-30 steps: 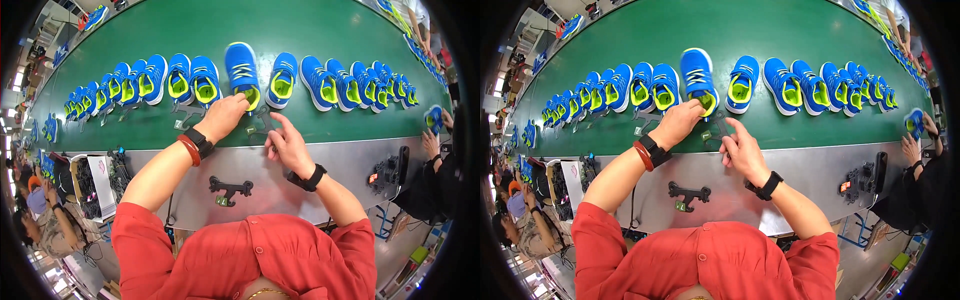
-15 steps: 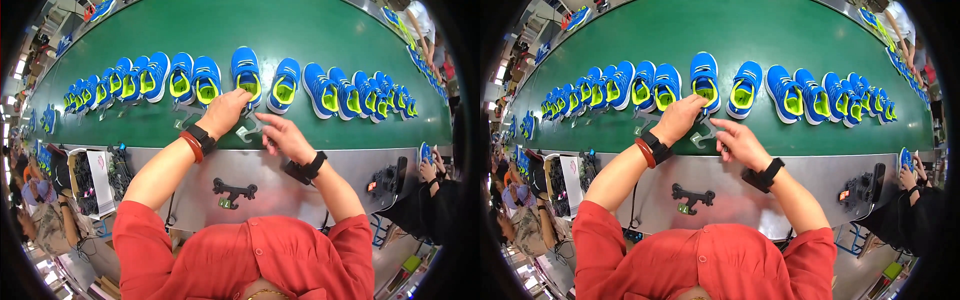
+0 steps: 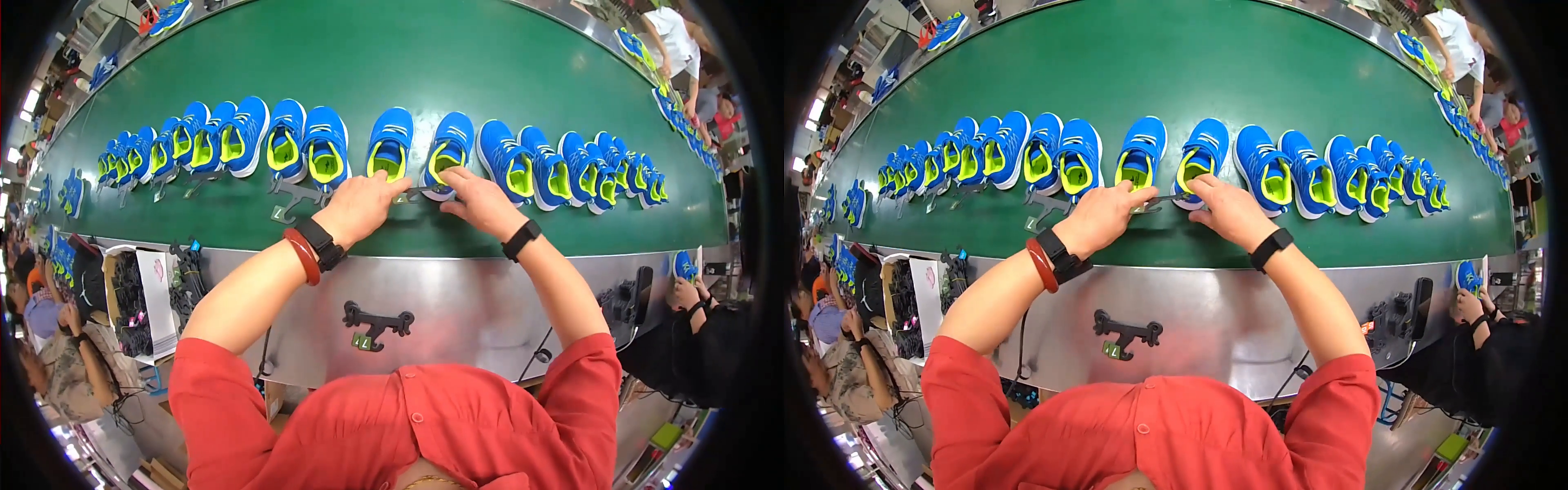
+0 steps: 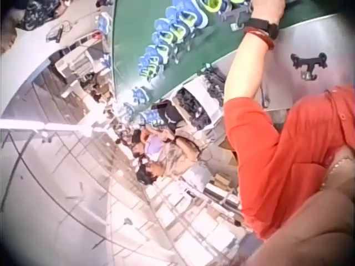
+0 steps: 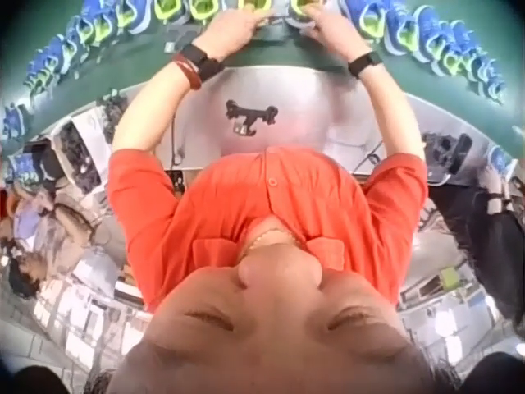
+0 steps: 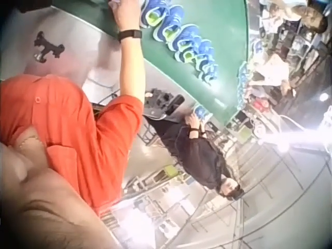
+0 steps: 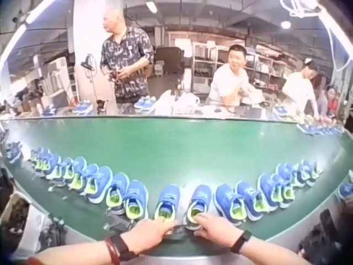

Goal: Unpack components from boxes and attach tags or clips to children's shoes on an assembly line.

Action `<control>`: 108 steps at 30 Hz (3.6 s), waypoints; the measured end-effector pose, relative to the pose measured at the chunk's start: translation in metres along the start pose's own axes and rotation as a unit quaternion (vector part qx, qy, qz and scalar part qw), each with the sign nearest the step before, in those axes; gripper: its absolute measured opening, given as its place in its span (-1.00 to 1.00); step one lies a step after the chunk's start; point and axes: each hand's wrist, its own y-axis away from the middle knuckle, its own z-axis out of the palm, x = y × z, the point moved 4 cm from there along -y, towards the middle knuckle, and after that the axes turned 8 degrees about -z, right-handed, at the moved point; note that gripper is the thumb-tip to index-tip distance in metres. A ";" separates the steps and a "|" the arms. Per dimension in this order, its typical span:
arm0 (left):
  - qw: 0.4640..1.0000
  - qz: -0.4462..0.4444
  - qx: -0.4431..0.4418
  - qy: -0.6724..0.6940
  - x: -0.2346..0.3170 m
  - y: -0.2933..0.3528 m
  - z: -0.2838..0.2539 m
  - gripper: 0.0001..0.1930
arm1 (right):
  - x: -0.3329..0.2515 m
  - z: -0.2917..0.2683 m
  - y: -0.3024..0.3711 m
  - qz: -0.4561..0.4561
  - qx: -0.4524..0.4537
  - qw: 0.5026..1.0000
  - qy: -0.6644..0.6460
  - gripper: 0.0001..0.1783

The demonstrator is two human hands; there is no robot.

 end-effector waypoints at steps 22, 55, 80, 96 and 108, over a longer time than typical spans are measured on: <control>0.977 0.000 0.064 0.205 -0.005 -0.006 -0.010 -0.56 | -0.008 -0.024 -0.036 -0.034 0.077 0.994 0.064 -0.63; 0.972 0.138 0.061 0.182 0.141 -0.100 0.063 -0.92 | 0.019 -0.055 0.175 0.342 0.217 0.784 -0.470 -0.54; 0.981 0.124 0.113 0.102 0.138 -0.093 0.063 -0.87 | 0.016 -0.016 0.164 0.317 -0.122 0.827 -0.449 -0.72; 0.984 0.110 0.127 0.052 0.122 -0.090 0.062 -0.89 | 0.053 -0.028 0.146 0.319 0.218 0.789 -0.477 -0.65; 0.986 0.111 0.124 0.022 0.118 -0.096 0.052 -0.92 | 0.053 -0.033 0.133 0.288 0.023 0.840 -0.460 -0.65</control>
